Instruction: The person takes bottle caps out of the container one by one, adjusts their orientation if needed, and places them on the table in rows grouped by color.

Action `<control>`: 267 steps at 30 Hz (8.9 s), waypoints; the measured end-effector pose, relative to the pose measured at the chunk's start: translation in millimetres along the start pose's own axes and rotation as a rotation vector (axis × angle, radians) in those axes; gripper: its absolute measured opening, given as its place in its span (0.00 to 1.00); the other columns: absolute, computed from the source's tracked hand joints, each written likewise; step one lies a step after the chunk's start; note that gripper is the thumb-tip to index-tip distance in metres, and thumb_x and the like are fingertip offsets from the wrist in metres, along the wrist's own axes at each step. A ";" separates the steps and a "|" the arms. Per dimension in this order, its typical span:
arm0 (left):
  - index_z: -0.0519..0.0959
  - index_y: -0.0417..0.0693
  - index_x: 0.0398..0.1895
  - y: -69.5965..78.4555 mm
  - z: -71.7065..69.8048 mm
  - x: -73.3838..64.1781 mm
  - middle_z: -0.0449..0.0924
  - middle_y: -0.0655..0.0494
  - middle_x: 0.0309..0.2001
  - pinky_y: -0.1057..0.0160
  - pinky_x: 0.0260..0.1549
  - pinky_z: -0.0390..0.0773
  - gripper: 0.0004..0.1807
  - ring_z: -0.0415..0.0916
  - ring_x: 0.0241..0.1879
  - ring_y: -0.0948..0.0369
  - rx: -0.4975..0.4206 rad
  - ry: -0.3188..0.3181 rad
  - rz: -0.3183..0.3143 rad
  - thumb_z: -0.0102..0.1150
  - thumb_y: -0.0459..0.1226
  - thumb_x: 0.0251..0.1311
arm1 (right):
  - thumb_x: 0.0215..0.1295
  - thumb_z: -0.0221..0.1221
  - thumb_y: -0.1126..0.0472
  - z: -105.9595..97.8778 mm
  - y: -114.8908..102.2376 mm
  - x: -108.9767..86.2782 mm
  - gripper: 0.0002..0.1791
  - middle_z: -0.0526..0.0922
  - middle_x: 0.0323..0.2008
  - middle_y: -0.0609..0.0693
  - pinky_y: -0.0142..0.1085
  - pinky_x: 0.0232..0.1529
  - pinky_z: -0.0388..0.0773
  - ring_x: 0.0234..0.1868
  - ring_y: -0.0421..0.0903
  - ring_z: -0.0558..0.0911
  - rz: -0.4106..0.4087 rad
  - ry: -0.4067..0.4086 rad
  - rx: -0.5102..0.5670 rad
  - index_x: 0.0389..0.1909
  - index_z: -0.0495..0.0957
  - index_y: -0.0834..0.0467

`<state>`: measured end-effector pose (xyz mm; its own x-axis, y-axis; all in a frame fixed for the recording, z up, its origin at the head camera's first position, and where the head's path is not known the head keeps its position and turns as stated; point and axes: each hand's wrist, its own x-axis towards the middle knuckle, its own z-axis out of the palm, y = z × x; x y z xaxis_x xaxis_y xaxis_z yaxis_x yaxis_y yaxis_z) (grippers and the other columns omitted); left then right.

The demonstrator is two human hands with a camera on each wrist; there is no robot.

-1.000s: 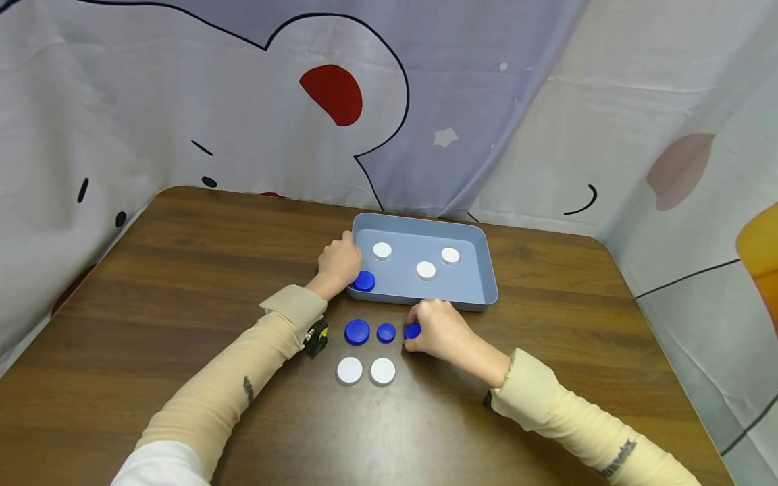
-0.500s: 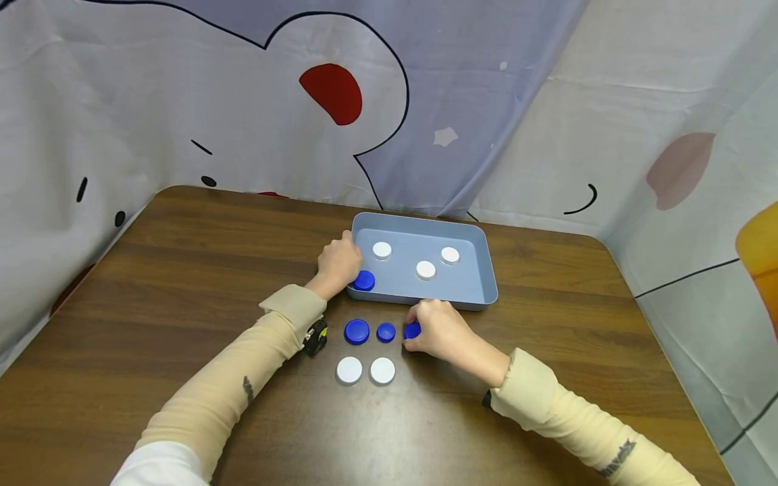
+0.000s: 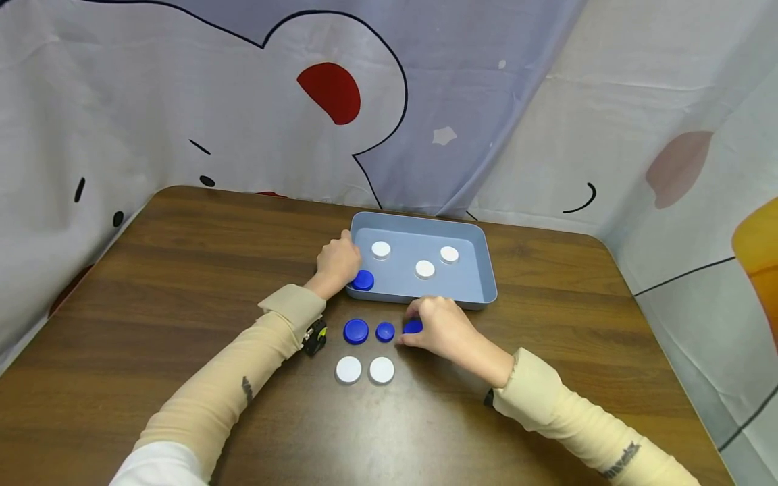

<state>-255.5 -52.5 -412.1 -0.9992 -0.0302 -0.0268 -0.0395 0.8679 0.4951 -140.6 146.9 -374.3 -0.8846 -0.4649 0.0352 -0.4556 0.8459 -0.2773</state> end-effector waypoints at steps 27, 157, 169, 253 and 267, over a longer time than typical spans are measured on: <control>0.67 0.38 0.56 -0.5 -0.6 0.0 0.79 0.33 0.47 0.43 0.42 0.79 0.18 0.79 0.47 0.40 -0.003 0.008 -0.005 0.38 0.40 0.71 | 0.49 0.68 0.63 -34.4 -5.7 10.4 0.10 0.87 0.33 0.51 0.41 0.38 0.80 0.35 0.47 0.84 -0.008 0.104 0.022 0.34 0.84 0.59; 0.67 0.37 0.55 1.4 -1.3 -4.4 0.80 0.33 0.46 0.44 0.40 0.79 0.17 0.80 0.45 0.40 0.015 0.005 0.003 0.40 0.40 0.71 | 0.44 0.70 0.56 -5.5 68.3 85.7 0.17 0.86 0.33 0.54 0.42 0.40 0.77 0.35 0.50 0.82 0.147 0.074 0.056 0.34 0.84 0.62; 0.67 0.37 0.54 1.4 -2.4 -4.8 0.79 0.33 0.46 0.44 0.41 0.79 0.17 0.80 0.46 0.40 0.024 0.000 -0.014 0.39 0.40 0.71 | 0.46 0.70 0.54 -14.5 61.5 83.6 0.20 0.86 0.36 0.55 0.40 0.39 0.78 0.36 0.50 0.82 0.172 0.078 0.039 0.38 0.84 0.62; 0.67 0.37 0.54 -0.6 -0.7 -3.8 0.80 0.33 0.45 0.44 0.39 0.80 0.17 0.80 0.45 0.40 0.020 0.001 -0.001 0.38 0.40 0.71 | 0.34 0.72 0.57 4.2 -6.1 -52.8 0.17 0.81 0.27 0.43 0.30 0.32 0.75 0.31 0.39 0.77 -0.225 0.163 0.005 0.29 0.80 0.55; 0.66 0.37 0.56 0.3 -2.6 -5.0 0.80 0.33 0.46 0.44 0.40 0.80 0.18 0.80 0.45 0.40 0.023 -0.006 -0.005 0.39 0.40 0.71 | 0.35 0.72 0.56 12.4 -7.2 -59.7 0.16 0.82 0.28 0.42 0.31 0.34 0.77 0.33 0.39 0.78 -0.224 0.118 0.005 0.29 0.80 0.53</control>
<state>-250.6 -53.4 -409.6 -0.9989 -0.0311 -0.0345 -0.0437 0.8790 0.4749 -83.3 165.3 -386.2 -0.7672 -0.6068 0.2080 -0.6414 0.7237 -0.2546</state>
